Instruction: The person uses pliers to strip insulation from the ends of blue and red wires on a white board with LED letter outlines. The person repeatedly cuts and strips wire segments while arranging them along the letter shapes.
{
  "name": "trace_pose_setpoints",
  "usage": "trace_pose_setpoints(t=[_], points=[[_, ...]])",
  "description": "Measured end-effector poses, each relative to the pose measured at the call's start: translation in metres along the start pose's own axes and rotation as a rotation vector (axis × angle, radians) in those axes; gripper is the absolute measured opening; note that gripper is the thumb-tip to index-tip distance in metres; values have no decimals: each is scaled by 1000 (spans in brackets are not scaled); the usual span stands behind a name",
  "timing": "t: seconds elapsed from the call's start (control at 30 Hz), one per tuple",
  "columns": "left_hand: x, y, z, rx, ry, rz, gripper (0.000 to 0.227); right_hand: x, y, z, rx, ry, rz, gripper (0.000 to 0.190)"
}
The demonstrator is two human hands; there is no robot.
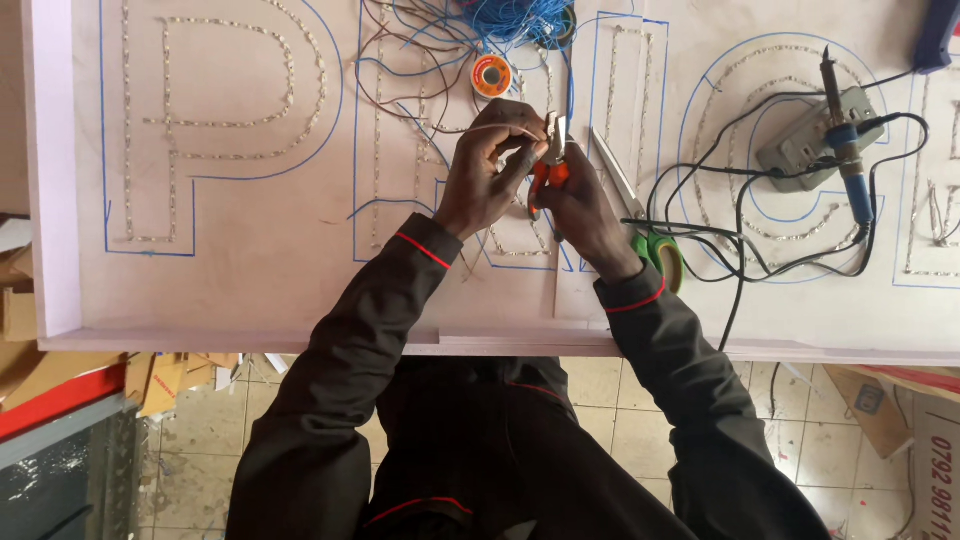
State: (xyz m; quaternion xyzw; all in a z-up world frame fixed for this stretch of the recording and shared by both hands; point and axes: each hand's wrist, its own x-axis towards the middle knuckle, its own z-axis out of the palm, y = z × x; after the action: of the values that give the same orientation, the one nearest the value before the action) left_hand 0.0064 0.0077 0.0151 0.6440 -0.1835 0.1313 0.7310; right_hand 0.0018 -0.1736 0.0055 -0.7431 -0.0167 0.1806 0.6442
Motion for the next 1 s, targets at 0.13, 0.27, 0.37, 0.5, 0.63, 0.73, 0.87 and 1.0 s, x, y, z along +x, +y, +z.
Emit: trace_pose_setpoints(t=[0.13,0.27,0.37,0.5,0.63,0.73,0.87,1.0], points=[[1,-18,-3,0,-20,49,6,9,12,1,9,-1,-168,34],[-1,-28,-4,-1,-31,41,5,7,-1,3,-62,30,-189,24],[0,-30,-4,7,-24,29,6,-4,-12,14,-278,148,-174,26],[-1,-28,1,-11,-24,24,5,8,13,14,-221,179,-243,31],[5,-3,4,-87,5,-9,8,4,5,13,40,64,-163,32],[13,8,1,-202,-27,-3,8,0,-15,16,175,-13,-50,25],[19,10,-7,-393,-169,-118,13,1,-31,18,162,-42,50,12],[27,18,3,-469,-216,-116,21,-1,-27,25,180,-29,31,23]])
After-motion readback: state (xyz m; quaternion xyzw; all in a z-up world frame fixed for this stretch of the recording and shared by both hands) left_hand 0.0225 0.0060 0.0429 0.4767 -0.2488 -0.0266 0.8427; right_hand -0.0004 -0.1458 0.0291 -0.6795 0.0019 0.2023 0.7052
